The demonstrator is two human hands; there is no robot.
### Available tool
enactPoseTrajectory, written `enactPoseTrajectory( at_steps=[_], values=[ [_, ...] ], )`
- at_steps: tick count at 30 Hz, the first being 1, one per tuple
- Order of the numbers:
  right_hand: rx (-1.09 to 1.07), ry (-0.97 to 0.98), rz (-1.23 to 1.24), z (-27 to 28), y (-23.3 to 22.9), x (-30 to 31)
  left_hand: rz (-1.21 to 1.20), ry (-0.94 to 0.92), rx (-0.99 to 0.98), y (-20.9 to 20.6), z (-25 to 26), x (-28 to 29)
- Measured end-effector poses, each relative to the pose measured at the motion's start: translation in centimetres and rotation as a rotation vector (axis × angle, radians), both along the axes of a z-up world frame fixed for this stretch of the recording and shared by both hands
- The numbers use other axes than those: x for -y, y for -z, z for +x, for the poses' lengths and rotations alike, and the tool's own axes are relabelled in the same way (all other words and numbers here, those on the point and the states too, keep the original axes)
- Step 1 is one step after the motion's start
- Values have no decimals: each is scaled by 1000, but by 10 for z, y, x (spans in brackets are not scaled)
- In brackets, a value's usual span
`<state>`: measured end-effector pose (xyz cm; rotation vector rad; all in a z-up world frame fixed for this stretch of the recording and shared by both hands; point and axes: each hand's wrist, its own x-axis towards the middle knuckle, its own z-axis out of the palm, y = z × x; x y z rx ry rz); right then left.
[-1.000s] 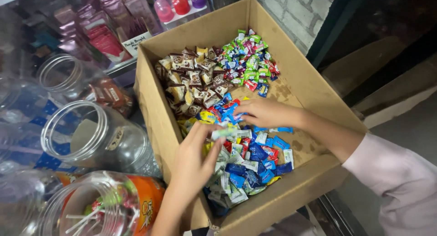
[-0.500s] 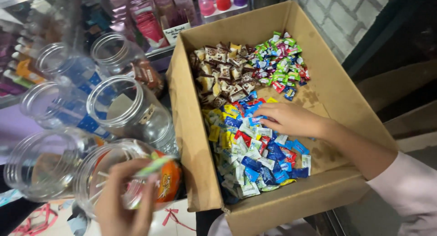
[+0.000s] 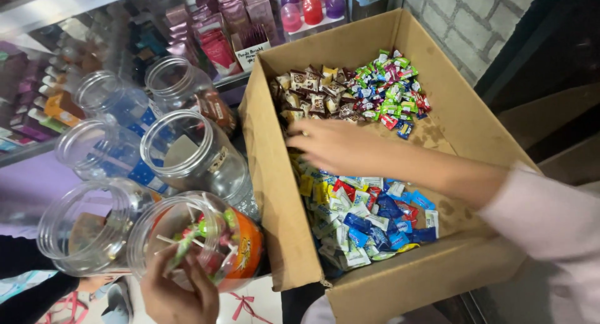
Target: Sort various types of lollipops and candies from a large cardboard box into multiple plastic jars.
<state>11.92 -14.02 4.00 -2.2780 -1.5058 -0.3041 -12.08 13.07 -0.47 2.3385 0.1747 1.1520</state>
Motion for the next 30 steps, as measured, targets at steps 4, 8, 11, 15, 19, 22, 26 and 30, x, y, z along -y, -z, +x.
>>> enactPoseTrajectory(
  at_steps=[4, 8, 11, 15, 19, 22, 26, 30],
  values=[
    [216, -118, 21, 10, 1, -93, 81, -41, 157, 28, 3, -2],
    [222, -116, -30, 11, 1, -166, -18, 73, 290, 50, 2, -12],
    [178, -137, -21, 31, 46, -199, 33, 17, 265, 49, 3, -12],
    [113, -177, -68, 28, 31, -198, 1, 23, 284, 51, 2, -10],
    [98, -213, -83, 14, -9, -163, -2, 75, 313, 49, 4, -8],
    [105, -210, -36, 9, -45, -132, 21, 82, 347, 53, 10, -12],
    [221, -140, 87, 12, -88, -92, 52, 89, 405, 56, 30, -22],
    [242, -76, 111, 4, -124, -60, 28, 133, 438, 62, 63, -38]
  ],
)
